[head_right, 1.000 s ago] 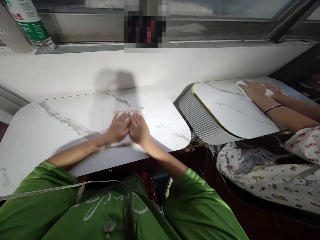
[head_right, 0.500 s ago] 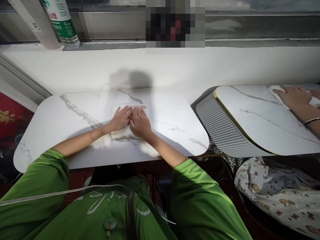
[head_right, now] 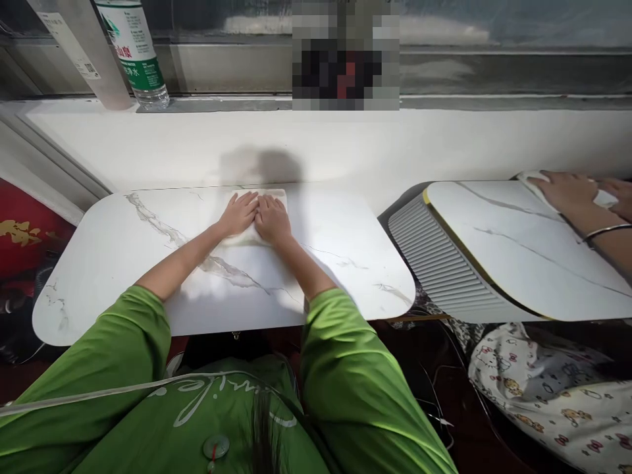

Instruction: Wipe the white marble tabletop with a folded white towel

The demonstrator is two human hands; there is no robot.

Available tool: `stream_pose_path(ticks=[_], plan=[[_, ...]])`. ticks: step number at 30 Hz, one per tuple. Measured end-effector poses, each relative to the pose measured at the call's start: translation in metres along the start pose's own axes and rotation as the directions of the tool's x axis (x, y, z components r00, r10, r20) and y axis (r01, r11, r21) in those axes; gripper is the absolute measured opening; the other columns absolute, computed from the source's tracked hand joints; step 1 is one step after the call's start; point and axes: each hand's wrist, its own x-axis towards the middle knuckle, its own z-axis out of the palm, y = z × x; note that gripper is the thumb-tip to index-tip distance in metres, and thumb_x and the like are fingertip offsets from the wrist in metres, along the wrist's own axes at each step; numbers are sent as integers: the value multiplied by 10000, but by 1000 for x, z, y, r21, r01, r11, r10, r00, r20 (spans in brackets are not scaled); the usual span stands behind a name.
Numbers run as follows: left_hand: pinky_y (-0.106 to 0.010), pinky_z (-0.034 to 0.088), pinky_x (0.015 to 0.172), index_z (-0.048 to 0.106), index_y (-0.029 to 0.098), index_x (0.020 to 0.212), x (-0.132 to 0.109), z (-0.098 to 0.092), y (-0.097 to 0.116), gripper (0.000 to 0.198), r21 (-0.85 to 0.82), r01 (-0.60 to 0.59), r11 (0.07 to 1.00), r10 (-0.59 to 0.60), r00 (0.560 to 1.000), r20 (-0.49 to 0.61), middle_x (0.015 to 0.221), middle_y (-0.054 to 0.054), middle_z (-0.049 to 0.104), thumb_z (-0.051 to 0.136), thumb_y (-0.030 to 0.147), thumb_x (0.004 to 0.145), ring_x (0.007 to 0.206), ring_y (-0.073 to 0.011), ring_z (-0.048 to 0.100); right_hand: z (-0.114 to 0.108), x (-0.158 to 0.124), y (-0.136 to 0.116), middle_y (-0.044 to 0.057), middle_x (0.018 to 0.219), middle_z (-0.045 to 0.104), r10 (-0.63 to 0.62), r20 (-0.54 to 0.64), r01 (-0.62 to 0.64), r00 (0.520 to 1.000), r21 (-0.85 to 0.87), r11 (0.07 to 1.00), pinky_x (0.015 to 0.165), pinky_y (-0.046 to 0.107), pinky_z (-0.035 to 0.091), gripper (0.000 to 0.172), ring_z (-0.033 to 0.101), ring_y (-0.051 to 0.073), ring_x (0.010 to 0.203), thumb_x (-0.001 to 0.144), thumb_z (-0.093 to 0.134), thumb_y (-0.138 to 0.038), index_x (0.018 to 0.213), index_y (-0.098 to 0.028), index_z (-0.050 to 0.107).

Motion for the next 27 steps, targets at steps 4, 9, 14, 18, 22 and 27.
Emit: stream_pose_path(ticks=[4, 9, 14, 18, 22, 27], plan=[[-483, 144, 1232, 415, 144, 1475, -65, -5, 19, 492, 7, -104, 995, 104, 994, 20, 1583, -103, 365, 293, 246, 1009, 1485, -243, 289, -11, -63, -35, 216, 1463, 501, -13, 45, 16, 999, -64, 998, 1168, 516, 292, 554, 419, 314, 1398, 900, 323, -196, 1406, -11, 455], [-504, 138, 1235, 420, 116, 1466, -157, -9, 44, 505, 30, -122, 992, 123, 992, -5, 1571, -134, 380, 346, 245, 984, 1489, -266, 279, -28, -143, -92, 217, 1474, 486, -81, 54, 86, 995, -96, 992, 1139, 519, 335, 567, 412, 327, 1400, 918, 335, -215, 1447, -33, 420], [-528, 141, 1233, 373, 101, 1496, -203, -18, 52, 542, -1, -129, 992, 129, 989, 73, 1596, -149, 321, 345, 245, 974, 1510, -269, 215, -40, -168, -120, 256, 1431, 510, -182, 130, 196, 975, -107, 975, 1098, 504, 375, 586, 458, 370, 1335, 890, 396, -239, 1414, 17, 452], [-523, 149, 1234, 422, 129, 1472, -187, -23, 44, 512, -38, -9, 999, 13, 994, 110, 1591, -137, 339, 322, 215, 978, 1503, -259, 242, -34, -141, -112, 228, 1413, 535, -212, 139, 221, 967, -58, 973, 1103, 504, 365, 564, 473, 350, 1320, 875, 394, -227, 1394, -24, 478], [-489, 138, 1238, 450, 148, 1448, -139, -17, 15, 500, -26, 55, 998, -55, 998, 20, 1573, -111, 383, 310, 177, 969, 1489, -230, 281, -14, -86, -92, 217, 1439, 515, -196, 135, 201, 971, -21, 979, 1151, 486, 309, 546, 433, 320, 1365, 875, 377, -199, 1383, -21, 467], [-463, 152, 1233, 453, 164, 1440, -62, -16, -41, 495, -2, 70, 998, -71, 997, -30, 1565, -93, 401, 296, 158, 970, 1464, -196, 328, 16, 1, -71, 207, 1417, 537, -120, 114, 123, 986, -18, 992, 1149, 467, 303, 514, 446, 309, 1347, 868, 362, -167, 1350, -38, 486]])
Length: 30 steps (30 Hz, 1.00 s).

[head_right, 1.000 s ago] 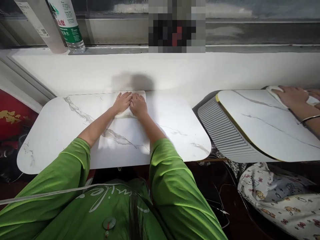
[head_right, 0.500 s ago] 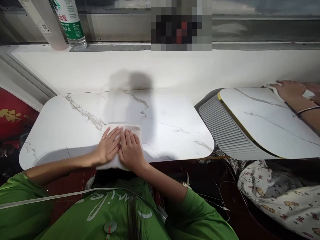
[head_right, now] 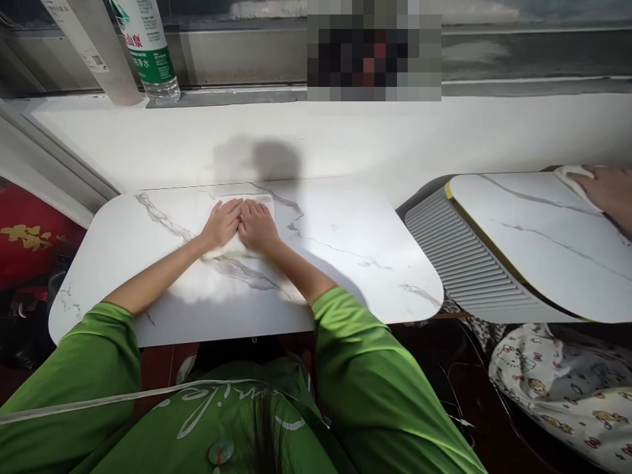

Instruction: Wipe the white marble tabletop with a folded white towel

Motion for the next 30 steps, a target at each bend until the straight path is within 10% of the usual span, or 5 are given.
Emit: stream_pose_path(ticks=[5, 9, 24, 30], plan=[[-439, 174, 1226, 491, 179, 1409, 51, -7, -28, 479, -8, 31, 999, -31, 999, 24, 1576, -81, 384, 282, 153, 978, 1462, -178, 324, 9, 52, 13, 216, 1401, 547, 122, -14, -123, 992, -15, 992, 1144, 440, 302, 498, 461, 304, 1329, 852, 372, -124, 1320, -18, 503], [-474, 190, 1216, 518, 202, 1385, 42, -5, -25, 447, 2, 78, 997, -78, 997, -30, 1580, -87, 375, 279, 202, 1007, 1467, -207, 316, 8, 48, 9, 191, 1459, 506, 107, -14, -107, 994, -38, 993, 1173, 403, 259, 535, 415, 273, 1382, 878, 350, -129, 1385, -3, 467], [-552, 151, 1230, 444, 134, 1451, -186, -28, 36, 483, 36, -13, 999, 11, 998, 54, 1592, -162, 325, 299, 256, 1007, 1495, -276, 260, -8, -131, -112, 278, 1505, 410, -193, 80, 200, 978, -94, 975, 1129, 521, 275, 600, 360, 389, 1401, 920, 375, -265, 1441, 28, 425], [-631, 32, 1213, 444, 156, 1450, -198, -36, 29, 477, 18, 66, 998, -67, 992, 105, 1606, -157, 293, 268, 237, 1014, 1509, -278, 221, -7, -118, -120, 298, 1403, 499, -307, 80, 310, 948, -22, 950, 1086, 537, 306, 597, 422, 404, 1310, 860, 435, -281, 1358, 42, 500]])
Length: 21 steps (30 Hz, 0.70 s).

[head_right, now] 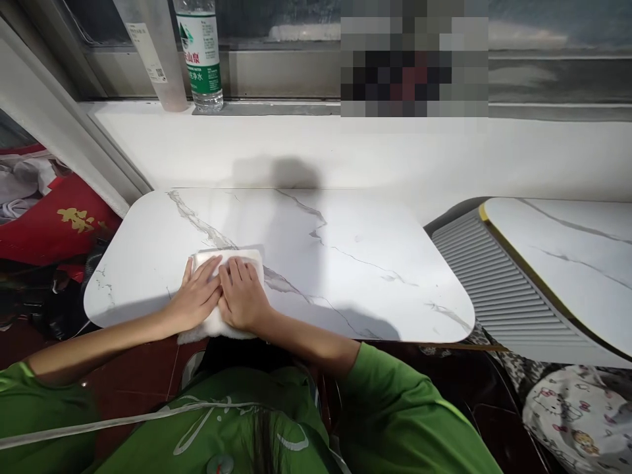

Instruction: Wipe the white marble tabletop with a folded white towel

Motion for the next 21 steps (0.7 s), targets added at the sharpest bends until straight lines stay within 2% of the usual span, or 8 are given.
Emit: stream_pose_path(ticks=[3, 6, 9, 12, 14, 16, 18, 21], plan=[[-598, 71, 1221, 400, 121, 1472, 37, 4, -22, 497, 12, 60, 998, -60, 998, -23, 1612, -170, 270, 296, 213, 996, 1516, -279, 195, 12, 36, 25, 272, 1388, 521, 3, -50, -2, 999, 31, 1000, 1107, 504, 295, 572, 432, 367, 1300, 867, 411, -235, 1356, 48, 494], [-549, 99, 1230, 399, 120, 1469, 91, 2, -53, 505, 37, 110, 993, -108, 993, -48, 1613, -154, 275, 317, 186, 974, 1515, -257, 206, 26, 84, 58, 250, 1369, 543, 46, -73, -42, 996, 50, 998, 1098, 482, 310, 528, 454, 337, 1275, 868, 398, -194, 1336, 27, 504], [-506, 120, 1235, 426, 121, 1452, 146, -8, -83, 504, 45, 124, 991, -122, 992, -35, 1617, -130, 276, 292, 161, 968, 1508, -233, 230, 34, 133, 86, 226, 1346, 563, 155, -82, -152, 984, 47, 987, 1092, 460, 317, 501, 477, 320, 1248, 870, 391, -165, 1327, 5, 505], [-480, 138, 1235, 423, 149, 1462, 185, -19, -105, 518, 18, 107, 994, -107, 994, -25, 1611, -102, 304, 269, 154, 968, 1500, -206, 254, 38, 167, 102, 219, 1317, 578, 275, -96, -274, 957, 24, 962, 1094, 443, 314, 470, 492, 306, 1237, 879, 371, -140, 1305, 0, 513], [-469, 142, 1234, 425, 162, 1465, 197, -21, -113, 522, 10, 99, 995, -98, 995, -27, 1611, -92, 309, 259, 157, 969, 1496, -198, 263, 40, 177, 106, 217, 1311, 581, 300, -100, -301, 949, 6, 954, 1094, 437, 314, 458, 490, 300, 1246, 887, 360, -132, 1299, -4, 516], [-464, 136, 1236, 436, 158, 1460, 198, -21, -115, 520, 18, 94, 995, -93, 995, -28, 1615, -89, 299, 260, 166, 972, 1498, -203, 258, 42, 177, 105, 217, 1330, 571, 294, -103, -297, 950, -11, 955, 1101, 437, 311, 466, 479, 300, 1270, 893, 358, -129, 1318, -3, 503], [-466, 125, 1238, 446, 152, 1456, 191, -18, -113, 515, 29, 90, 995, -90, 996, -21, 1618, -85, 293, 269, 175, 973, 1502, -212, 245, 43, 170, 100, 220, 1355, 558, 283, -107, -287, 953, -20, 958, 1114, 443, 302, 480, 462, 302, 1297, 898, 360, -132, 1341, 2, 486], [-464, 117, 1241, 442, 153, 1461, 166, -13, -109, 514, 37, 83, 996, -83, 996, -14, 1617, -84, 297, 274, 187, 975, 1507, -210, 230, 43, 153, 82, 226, 1401, 529, 261, -110, -264, 959, -17, 964, 1132, 461, 286, 504, 439, 320, 1329, 904, 369, -155, 1369, 13, 468]])
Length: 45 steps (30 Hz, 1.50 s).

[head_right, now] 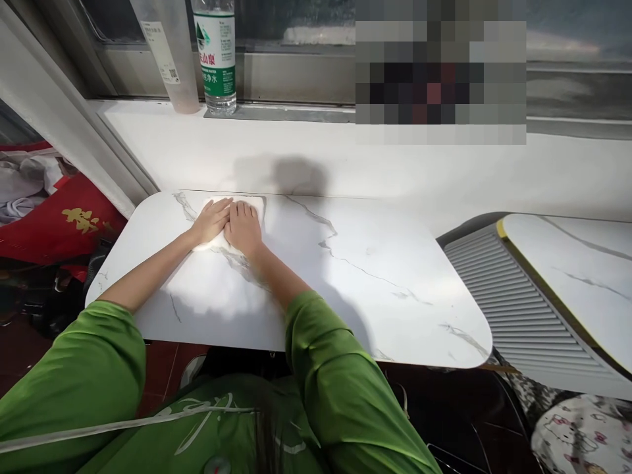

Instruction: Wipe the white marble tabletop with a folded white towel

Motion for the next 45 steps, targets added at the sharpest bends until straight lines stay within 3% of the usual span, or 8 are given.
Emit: stream_pose_path(ticks=[10, 13, 16, 20, 26, 30, 36, 45], plan=[[-484, 143, 1244, 424, 196, 1489, -171, -2, 8, 535, -18, -45, 999, 44, 996, -76, 1606, -76, 320, 274, 224, 976, 1503, -217, 251, -26, -107, -107, 305, 1466, 443, -146, 77, 140, 986, 82, 987, 1139, 579, 275, 615, 390, 402, 1377, 895, 399, -228, 1434, 68, 395], [-487, 157, 1242, 415, 190, 1497, -202, -3, 10, 544, -21, -21, 1000, 19, 995, -97, 1603, -82, 326, 264, 222, 976, 1500, -223, 259, -31, -119, -123, 340, 1461, 425, -214, 116, 203, 970, 101, 974, 1145, 568, 270, 634, 382, 418, 1375, 899, 420, -237, 1434, 101, 376], [-491, 175, 1236, 437, 189, 1483, -201, -2, 5, 539, -17, 5, 1000, -7, 995, -102, 1591, -86, 352, 270, 213, 971, 1489, -230, 288, -30, -104, -118, 335, 1409, 472, -301, 133, 287, 944, 111, 951, 1130, 542, 288, 616, 426, 410, 1318, 889, 456, -256, 1397, 91, 430], [-482, 165, 1232, 470, 160, 1452, -151, -3, -20, 515, 0, 103, 995, -103, 990, -100, 1582, -103, 367, 271, 205, 979, 1486, -231, 294, -18, -47, -90, 238, 1239, 598, -370, 117, 352, 922, 147, 924, 1054, 470, 362, 495, 509, 349, 1169, 891, 429, -226, 1313, 9, 542], [-455, 200, 1218, 530, 171, 1392, -39, -16, -68, 483, -73, 69, 995, -75, 994, -85, 1543, -83, 438, 298, 173, 968, 1452, -212, 348, 19, 42, -61, 206, 1221, 619, -111, 45, 103, 993, 149, 983, 1060, 438, 337, 501, 512, 331, 1166, 850, 420, -125, 1320, 9, 530], [-434, 236, 1206, 581, 207, 1346, -12, -22, -78, 476, -99, -5, 995, -5, 995, -104, 1527, -64, 462, 311, 158, 956, 1406, -204, 416, 33, 58, -56, 221, 1287, 593, -24, -12, 25, 1000, 141, 990, 1089, 446, 305, 529, 484, 328, 1226, 852, 411, -109, 1358, 27, 488], [-431, 128, 1243, 447, 152, 1463, -55, -15, -61, 498, -63, 109, 992, -111, 993, -32, 1592, -78, 354, 252, 244, 1014, 1493, -202, 265, 20, 27, -70, 214, 1294, 579, -113, 55, 106, 992, 115, 988, 1096, 438, 306, 508, 481, 314, 1229, 869, 395, -133, 1347, -2, 506], [-454, 162, 1242, 444, 176, 1474, -215, -10, -47, 540, -5, 123, 992, -123, 985, -123, 1588, -86, 359, 229, 262, 986, 1487, -209, 288, -4, -70, -157, 248, 1424, 499, -310, 68, 296, 948, 161, 942, 1148, 503, 263, 570, 433, 360, 1317, 887, 450, -265, 1389, 5, 471]])
